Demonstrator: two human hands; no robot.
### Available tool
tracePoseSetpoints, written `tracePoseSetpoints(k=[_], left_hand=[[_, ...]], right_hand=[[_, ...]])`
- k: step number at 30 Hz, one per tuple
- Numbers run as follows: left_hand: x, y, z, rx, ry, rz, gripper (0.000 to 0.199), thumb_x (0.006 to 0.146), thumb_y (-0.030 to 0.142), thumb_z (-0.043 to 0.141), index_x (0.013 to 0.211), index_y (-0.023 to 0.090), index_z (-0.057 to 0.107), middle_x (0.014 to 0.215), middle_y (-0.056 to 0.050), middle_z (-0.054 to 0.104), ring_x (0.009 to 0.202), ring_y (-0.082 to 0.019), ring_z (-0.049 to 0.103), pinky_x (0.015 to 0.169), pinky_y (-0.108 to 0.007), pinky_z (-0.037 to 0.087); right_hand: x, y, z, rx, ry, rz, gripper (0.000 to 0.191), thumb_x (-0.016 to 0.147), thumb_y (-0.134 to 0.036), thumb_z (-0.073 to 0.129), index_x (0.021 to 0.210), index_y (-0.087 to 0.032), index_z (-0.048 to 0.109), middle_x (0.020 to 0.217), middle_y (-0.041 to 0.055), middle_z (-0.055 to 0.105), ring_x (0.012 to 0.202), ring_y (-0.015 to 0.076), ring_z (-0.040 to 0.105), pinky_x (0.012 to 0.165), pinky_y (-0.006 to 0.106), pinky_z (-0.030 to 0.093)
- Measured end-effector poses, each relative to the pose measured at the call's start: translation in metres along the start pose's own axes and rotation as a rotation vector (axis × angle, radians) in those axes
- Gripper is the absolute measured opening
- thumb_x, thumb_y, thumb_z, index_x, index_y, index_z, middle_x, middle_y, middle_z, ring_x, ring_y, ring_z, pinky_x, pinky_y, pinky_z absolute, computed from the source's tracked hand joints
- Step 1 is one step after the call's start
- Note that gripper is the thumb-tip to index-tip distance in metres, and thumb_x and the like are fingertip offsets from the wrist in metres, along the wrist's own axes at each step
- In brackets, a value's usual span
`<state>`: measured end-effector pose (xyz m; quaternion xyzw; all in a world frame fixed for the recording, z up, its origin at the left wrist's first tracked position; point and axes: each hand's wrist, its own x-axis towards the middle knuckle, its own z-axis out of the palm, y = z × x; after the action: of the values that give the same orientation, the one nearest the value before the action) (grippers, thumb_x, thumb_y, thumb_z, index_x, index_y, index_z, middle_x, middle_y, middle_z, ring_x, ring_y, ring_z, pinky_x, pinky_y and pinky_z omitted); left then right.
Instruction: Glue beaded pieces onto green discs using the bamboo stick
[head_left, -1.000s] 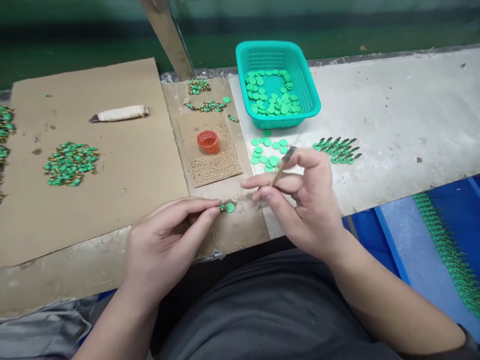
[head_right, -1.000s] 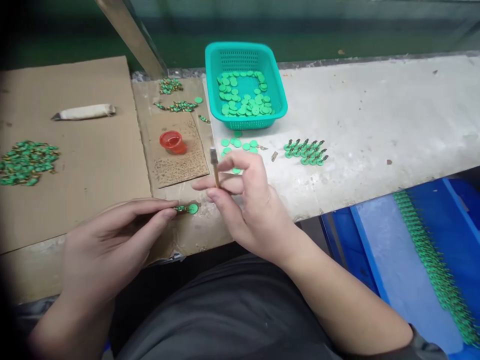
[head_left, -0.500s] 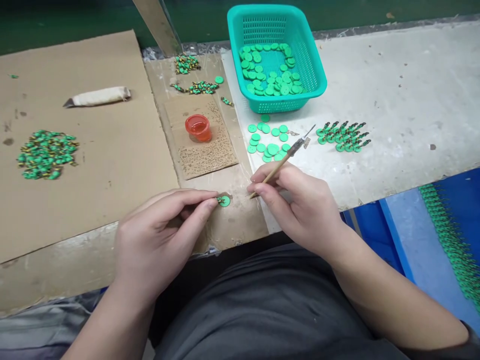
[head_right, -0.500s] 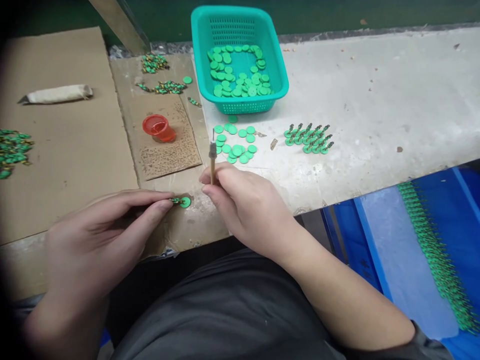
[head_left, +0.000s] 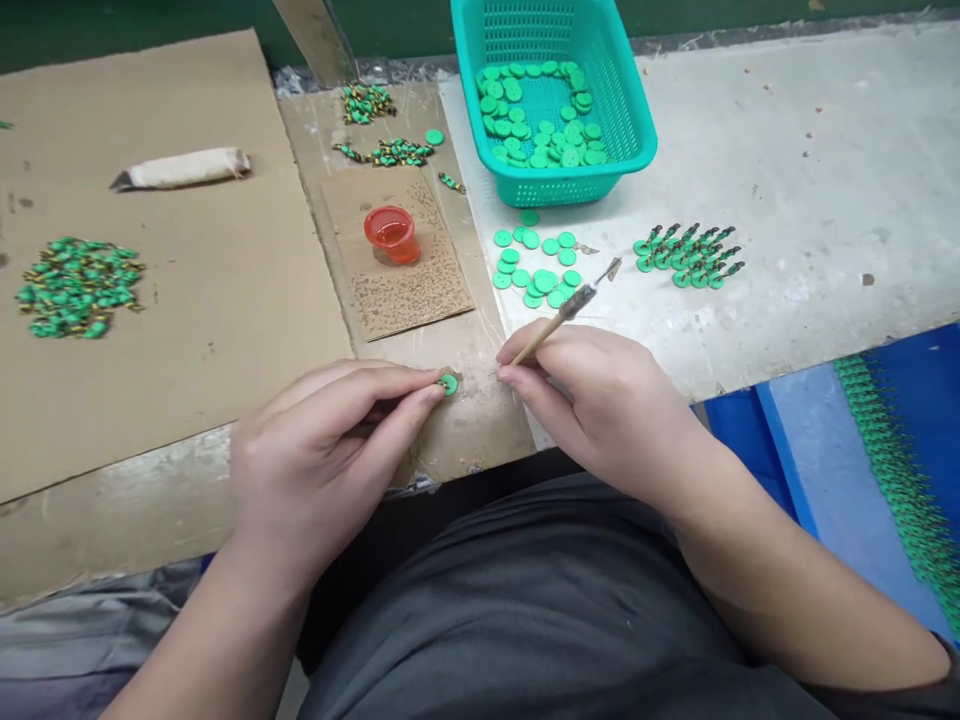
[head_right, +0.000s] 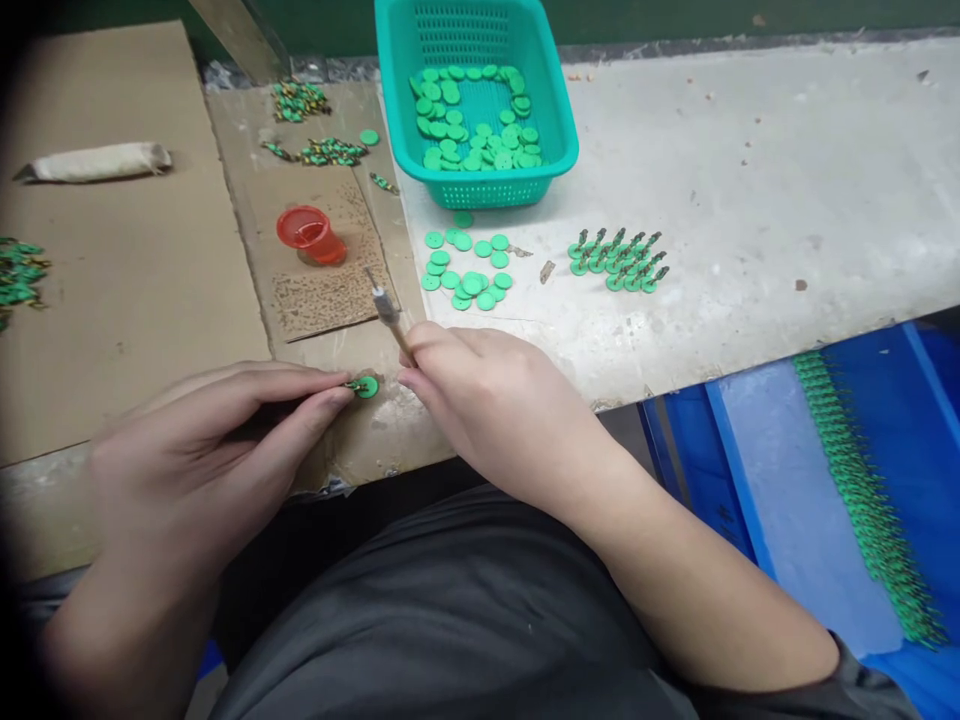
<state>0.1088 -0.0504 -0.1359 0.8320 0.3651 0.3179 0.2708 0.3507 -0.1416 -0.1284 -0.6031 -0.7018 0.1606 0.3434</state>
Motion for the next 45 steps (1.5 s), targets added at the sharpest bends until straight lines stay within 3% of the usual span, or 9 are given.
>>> tracePoseSetpoints(k=[4,9,15,22,30,36,40,45], left_hand=[[0.001,-0.001,0.000,-0.002,-0.006,0.059,0.009,0.105,0.030,0.086,0.104,0.037,0.093,0.104,0.005,0.092,0.094,-0.018,0.087,0.095,-0.030,0.066],[0.000,-0.005,0.001,0.066,0.007,0.124,0.009,0.108,0.029,0.083,0.109,0.028,0.092,0.108,0.004,0.093,0.095,-0.014,0.086,0.092,-0.025,0.064],[-0.002,-0.008,0.002,0.074,0.019,0.132,0.010,0.109,0.030,0.084,0.109,0.025,0.092,0.108,0.005,0.093,0.094,-0.012,0.086,0.090,-0.020,0.062],[-0.002,-0.008,0.005,0.073,0.043,0.142,0.011,0.110,0.032,0.082,0.106,0.026,0.091,0.106,0.007,0.093,0.093,-0.011,0.087,0.089,-0.020,0.063],[-0.002,-0.009,0.004,0.071,0.033,0.146,0.017,0.112,0.036,0.079,0.105,0.025,0.090,0.104,0.007,0.092,0.093,-0.011,0.086,0.089,-0.020,0.062],[-0.002,-0.007,0.005,0.106,0.021,0.141,0.018,0.113,0.033,0.077,0.105,0.024,0.090,0.105,0.006,0.092,0.095,-0.013,0.086,0.092,-0.022,0.063],[-0.002,-0.008,0.005,0.092,0.026,0.167,0.014,0.112,0.030,0.077,0.106,0.025,0.089,0.104,0.006,0.091,0.094,-0.012,0.086,0.092,-0.022,0.062],[-0.001,-0.007,0.004,0.071,0.009,0.144,0.007,0.109,0.027,0.082,0.107,0.024,0.089,0.108,0.005,0.092,0.099,-0.010,0.085,0.097,-0.019,0.061]], right_hand=[[0.001,-0.001,0.003,-0.002,0.039,0.005,0.022,0.120,-0.030,0.063,0.103,-0.025,0.076,0.103,0.0038,0.084,0.099,0.0251,0.083,0.089,0.035,0.066],[0.007,-0.007,0.018,0.024,0.099,-0.029,0.028,0.121,-0.033,0.066,0.095,-0.025,0.073,0.105,-0.0015,0.082,0.098,0.0181,0.082,0.091,0.029,0.065],[0.015,-0.008,0.031,0.007,0.095,-0.133,0.022,0.122,-0.025,0.064,0.102,-0.023,0.074,0.118,-0.0005,0.084,0.100,0.0169,0.083,0.098,0.028,0.064],[0.015,-0.002,0.037,-0.005,0.150,-0.212,0.020,0.121,-0.027,0.066,0.103,-0.022,0.074,0.114,0.0036,0.085,0.096,0.0190,0.083,0.096,0.028,0.064],[0.018,-0.011,0.031,-0.061,-0.008,-0.108,0.018,0.124,-0.035,0.057,0.119,-0.028,0.073,0.112,0.0026,0.084,0.105,0.0223,0.081,0.099,0.031,0.062],[0.018,-0.012,0.035,0.007,0.013,-0.208,0.023,0.127,-0.031,0.050,0.122,-0.021,0.070,0.114,0.0050,0.082,0.111,0.0195,0.080,0.099,0.029,0.059],[0.017,-0.014,0.035,-0.018,-0.054,-0.173,0.030,0.129,-0.031,0.041,0.125,-0.023,0.070,0.113,0.0029,0.077,0.115,0.0196,0.079,0.104,0.031,0.060],[0.027,0.000,0.031,0.032,0.031,-0.121,0.026,0.124,-0.031,0.058,0.101,-0.023,0.067,0.104,0.0020,0.076,0.097,0.0196,0.077,0.095,0.031,0.061]])
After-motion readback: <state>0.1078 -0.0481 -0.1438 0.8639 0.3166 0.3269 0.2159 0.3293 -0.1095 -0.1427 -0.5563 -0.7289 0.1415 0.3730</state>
